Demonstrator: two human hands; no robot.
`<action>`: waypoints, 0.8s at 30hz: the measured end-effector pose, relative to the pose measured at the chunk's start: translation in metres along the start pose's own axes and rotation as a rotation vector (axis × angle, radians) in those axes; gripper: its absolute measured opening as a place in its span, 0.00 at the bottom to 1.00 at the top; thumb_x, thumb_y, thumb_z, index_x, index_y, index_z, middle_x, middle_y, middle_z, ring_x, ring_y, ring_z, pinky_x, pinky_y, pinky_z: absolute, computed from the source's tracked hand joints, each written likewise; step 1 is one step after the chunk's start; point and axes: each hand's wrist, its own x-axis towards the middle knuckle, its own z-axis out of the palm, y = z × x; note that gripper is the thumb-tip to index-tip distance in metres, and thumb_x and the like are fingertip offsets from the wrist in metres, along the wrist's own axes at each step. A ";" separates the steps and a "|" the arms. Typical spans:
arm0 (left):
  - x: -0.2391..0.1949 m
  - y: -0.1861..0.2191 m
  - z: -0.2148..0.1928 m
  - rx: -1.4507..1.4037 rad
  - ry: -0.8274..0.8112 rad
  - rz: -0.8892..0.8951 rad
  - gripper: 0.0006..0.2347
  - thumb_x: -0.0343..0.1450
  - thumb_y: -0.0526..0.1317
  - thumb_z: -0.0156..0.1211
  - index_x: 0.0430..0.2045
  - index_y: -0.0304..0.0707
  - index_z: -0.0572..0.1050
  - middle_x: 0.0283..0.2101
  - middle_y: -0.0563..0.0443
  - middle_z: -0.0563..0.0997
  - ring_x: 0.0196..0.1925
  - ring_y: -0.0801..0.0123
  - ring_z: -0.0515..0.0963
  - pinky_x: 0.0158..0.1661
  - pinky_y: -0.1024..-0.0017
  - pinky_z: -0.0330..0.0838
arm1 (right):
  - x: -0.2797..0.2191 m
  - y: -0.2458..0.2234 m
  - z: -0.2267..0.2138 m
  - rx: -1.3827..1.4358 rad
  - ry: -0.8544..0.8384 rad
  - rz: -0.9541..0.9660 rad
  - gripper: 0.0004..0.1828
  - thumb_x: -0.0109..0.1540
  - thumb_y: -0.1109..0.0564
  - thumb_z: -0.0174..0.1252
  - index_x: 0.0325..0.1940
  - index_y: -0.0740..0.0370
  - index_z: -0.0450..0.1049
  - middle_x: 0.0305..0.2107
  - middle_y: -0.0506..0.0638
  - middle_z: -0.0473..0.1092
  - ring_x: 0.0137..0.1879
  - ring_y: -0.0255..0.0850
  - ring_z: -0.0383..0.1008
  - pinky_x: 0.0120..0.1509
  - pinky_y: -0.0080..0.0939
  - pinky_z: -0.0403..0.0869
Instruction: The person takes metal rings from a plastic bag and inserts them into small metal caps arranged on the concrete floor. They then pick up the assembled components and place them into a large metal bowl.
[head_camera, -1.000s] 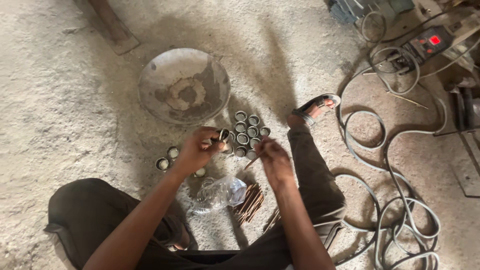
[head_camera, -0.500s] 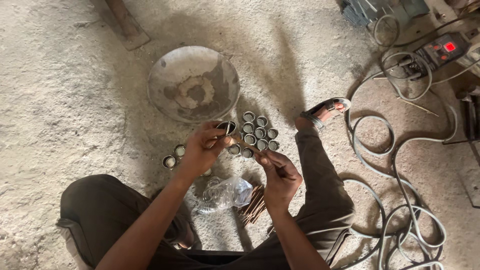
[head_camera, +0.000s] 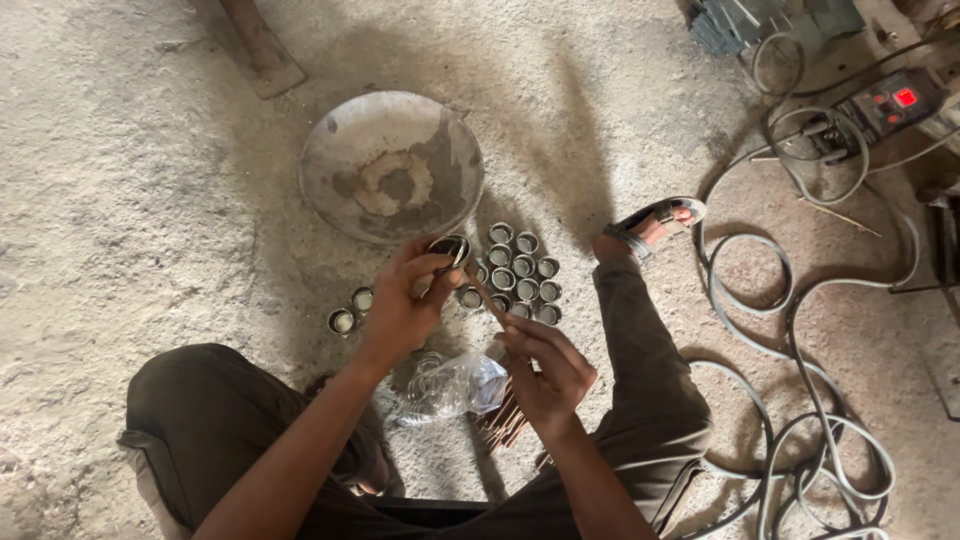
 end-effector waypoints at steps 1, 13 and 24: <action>0.000 0.000 0.000 0.024 0.008 0.035 0.09 0.69 0.32 0.70 0.41 0.28 0.81 0.55 0.39 0.80 0.55 0.56 0.82 0.52 0.68 0.76 | 0.000 0.002 0.000 0.013 0.040 0.134 0.07 0.57 0.72 0.67 0.38 0.69 0.80 0.42 0.58 0.79 0.45 0.43 0.83 0.44 0.33 0.80; 0.009 0.007 -0.012 0.007 -0.043 0.182 0.09 0.70 0.31 0.68 0.42 0.30 0.79 0.60 0.40 0.78 0.58 0.55 0.82 0.52 0.66 0.80 | 0.012 0.011 -0.010 0.809 0.106 0.493 0.02 0.68 0.61 0.59 0.43 0.61 0.75 0.30 0.51 0.75 0.34 0.37 0.79 0.38 0.41 0.82; -0.008 0.022 0.009 -0.026 -0.083 0.160 0.08 0.69 0.31 0.69 0.40 0.33 0.80 0.60 0.40 0.77 0.51 0.58 0.85 0.46 0.69 0.81 | 0.028 -0.021 0.009 0.046 -0.094 0.528 0.07 0.59 0.67 0.66 0.41 0.69 0.81 0.33 0.50 0.75 0.30 0.32 0.80 0.30 0.29 0.77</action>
